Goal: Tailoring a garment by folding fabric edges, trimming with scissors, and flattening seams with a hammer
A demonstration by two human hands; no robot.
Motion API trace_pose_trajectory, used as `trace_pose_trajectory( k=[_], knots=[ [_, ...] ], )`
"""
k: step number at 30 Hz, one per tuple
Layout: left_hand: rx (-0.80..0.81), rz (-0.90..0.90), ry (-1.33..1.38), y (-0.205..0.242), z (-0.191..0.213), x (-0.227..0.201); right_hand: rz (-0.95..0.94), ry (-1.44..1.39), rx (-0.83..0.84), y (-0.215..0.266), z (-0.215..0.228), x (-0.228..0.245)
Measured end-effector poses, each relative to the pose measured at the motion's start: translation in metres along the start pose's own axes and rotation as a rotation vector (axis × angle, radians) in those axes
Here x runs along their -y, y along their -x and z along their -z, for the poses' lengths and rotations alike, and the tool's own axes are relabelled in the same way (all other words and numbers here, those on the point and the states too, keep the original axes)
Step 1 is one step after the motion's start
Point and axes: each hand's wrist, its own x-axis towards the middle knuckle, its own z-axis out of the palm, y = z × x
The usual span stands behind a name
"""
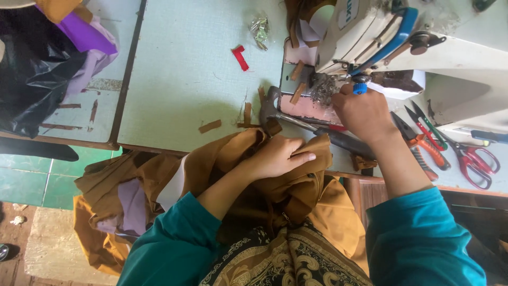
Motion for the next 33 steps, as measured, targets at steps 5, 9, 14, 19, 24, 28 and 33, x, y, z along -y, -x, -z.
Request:
trace_pose_trajectory(
  k=[5, 9, 14, 19, 24, 28, 33],
  knots=[
    [0.024, -0.003, 0.061, -0.001, 0.002, -0.002, -0.007, 0.049, 0.021, 0.003, -0.006, 0.004],
    [-0.007, -0.023, 0.03, -0.002, 0.003, -0.005, -0.021, 0.068, -0.017, 0.003, -0.016, 0.006],
    [-0.093, 0.058, 0.023, -0.001, -0.003, -0.003, -0.039, 0.157, -0.122, 0.007, -0.006, 0.002],
    [-0.135, -0.144, 0.15, -0.001, 0.003, -0.013, -0.055, 0.028, -0.275, 0.012, 0.038, 0.012],
    [-0.144, -0.18, 0.153, -0.003, -0.006, 0.009, -0.21, -0.261, -0.351, 0.042, 0.042, 0.048],
    [-0.17, -0.019, 0.313, -0.001, -0.008, 0.009, -0.214, -0.333, -0.37, 0.034, 0.067, 0.094],
    [-0.27, -0.073, 0.277, -0.003, -0.005, 0.013, -0.104, -0.312, -0.454, 0.028, 0.071, 0.098]
  ],
)
